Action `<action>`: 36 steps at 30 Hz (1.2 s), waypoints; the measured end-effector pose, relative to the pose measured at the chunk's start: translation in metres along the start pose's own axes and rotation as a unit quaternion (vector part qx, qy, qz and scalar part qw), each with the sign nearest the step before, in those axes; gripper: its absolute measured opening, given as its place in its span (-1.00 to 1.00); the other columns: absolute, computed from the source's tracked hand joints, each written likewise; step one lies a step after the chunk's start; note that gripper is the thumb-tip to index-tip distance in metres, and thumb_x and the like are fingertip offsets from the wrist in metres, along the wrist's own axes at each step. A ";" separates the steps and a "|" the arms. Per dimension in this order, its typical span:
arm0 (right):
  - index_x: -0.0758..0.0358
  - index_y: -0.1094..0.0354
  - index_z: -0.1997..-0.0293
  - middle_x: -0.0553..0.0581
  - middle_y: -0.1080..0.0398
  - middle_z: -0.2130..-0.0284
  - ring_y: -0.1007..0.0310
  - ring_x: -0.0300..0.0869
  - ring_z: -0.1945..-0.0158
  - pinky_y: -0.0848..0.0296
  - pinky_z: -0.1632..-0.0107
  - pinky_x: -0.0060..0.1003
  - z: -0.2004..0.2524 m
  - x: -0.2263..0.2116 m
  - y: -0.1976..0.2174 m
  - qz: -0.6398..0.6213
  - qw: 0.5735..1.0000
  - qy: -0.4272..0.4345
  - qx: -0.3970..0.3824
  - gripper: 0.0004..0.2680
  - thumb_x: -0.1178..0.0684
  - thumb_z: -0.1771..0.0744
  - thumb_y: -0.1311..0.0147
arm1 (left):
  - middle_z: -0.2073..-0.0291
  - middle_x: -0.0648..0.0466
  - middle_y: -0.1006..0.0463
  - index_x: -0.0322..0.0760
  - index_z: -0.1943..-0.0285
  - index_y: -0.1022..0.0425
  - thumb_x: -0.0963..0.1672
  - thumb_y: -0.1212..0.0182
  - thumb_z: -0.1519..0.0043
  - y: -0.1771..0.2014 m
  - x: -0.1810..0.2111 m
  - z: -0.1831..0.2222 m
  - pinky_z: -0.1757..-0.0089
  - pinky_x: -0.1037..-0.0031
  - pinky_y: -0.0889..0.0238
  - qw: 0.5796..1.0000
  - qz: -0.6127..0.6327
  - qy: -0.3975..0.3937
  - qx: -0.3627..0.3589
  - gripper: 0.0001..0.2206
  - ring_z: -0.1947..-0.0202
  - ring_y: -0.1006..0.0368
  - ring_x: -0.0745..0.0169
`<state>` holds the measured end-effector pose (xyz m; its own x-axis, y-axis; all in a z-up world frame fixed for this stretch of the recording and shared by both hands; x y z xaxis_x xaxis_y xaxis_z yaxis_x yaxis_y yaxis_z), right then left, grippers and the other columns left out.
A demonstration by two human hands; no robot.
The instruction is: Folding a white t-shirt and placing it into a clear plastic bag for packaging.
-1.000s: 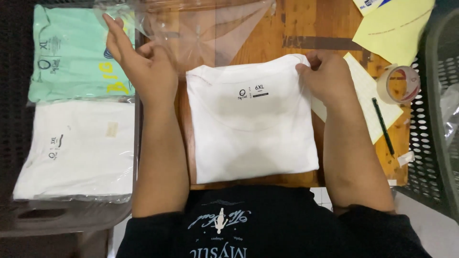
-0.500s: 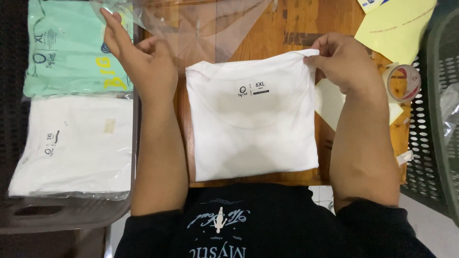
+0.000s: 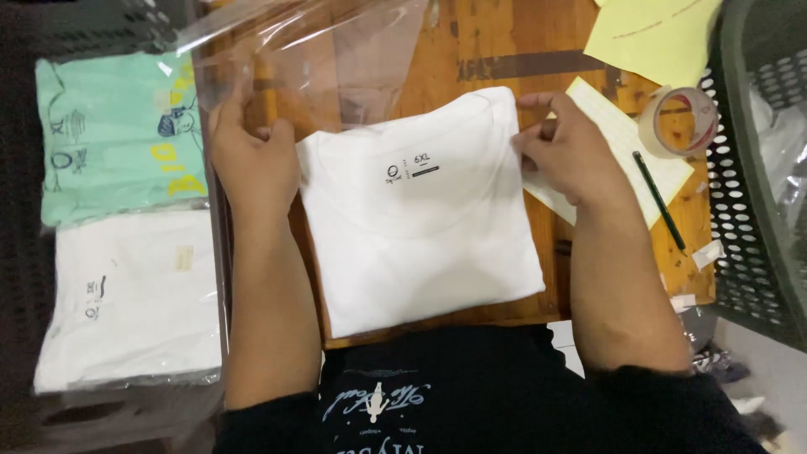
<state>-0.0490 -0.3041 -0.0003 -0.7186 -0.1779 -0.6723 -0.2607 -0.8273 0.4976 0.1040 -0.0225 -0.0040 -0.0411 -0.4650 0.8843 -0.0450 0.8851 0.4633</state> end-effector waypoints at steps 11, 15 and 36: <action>0.08 -0.23 0.16 -0.04 -0.28 0.33 -0.29 -0.34 0.33 -0.29 0.19 -0.48 -0.007 0.040 0.007 -0.066 0.989 0.088 0.102 -0.80 0.09 -0.19 -0.03 | -0.17 0.00 0.06 -0.18 -0.27 0.23 -0.22 -0.12 -0.03 -0.168 0.098 0.047 0.21 0.53 -0.38 0.961 -0.024 -0.115 -0.251 -0.33 0.24 -0.53 0.28; 0.13 -0.30 0.14 0.00 -0.22 0.27 -0.27 -0.30 0.37 -0.30 0.21 -0.45 -0.012 0.040 0.008 -0.037 0.981 0.149 0.115 -0.80 0.10 -0.20 -0.02 | -0.26 0.01 0.14 -0.18 -0.28 0.31 -0.19 -0.27 0.02 -0.206 0.104 0.049 0.10 0.29 -0.24 0.932 -0.120 -0.152 -0.305 -0.20 -0.05 -0.29 0.01; 0.13 -0.25 0.57 -0.14 -0.19 0.64 -0.11 -0.36 0.51 -0.12 0.36 -0.48 -0.018 0.019 -0.002 -0.024 0.991 0.105 0.084 -0.85 -0.01 -0.24 0.00 | -0.14 -0.05 -0.02 -0.37 -0.23 0.06 -0.20 -0.17 0.09 -0.204 0.080 0.027 0.29 0.69 -0.34 0.951 0.097 -0.002 -0.293 -0.32 0.51 -0.48 0.43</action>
<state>-0.0507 -0.3156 -0.0242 -0.5572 -0.2616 -0.7881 -0.4080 -0.7404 0.5342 0.0826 -0.2410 -0.0290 0.0034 -0.2915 0.9566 0.5271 0.8134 0.2460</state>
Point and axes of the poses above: each hand's wrist, its own z-axis away from the middle knuckle, its own y-axis out of the back of the hand, x = y × z, the point moved 9 cm from there along -z, towards the middle knuckle
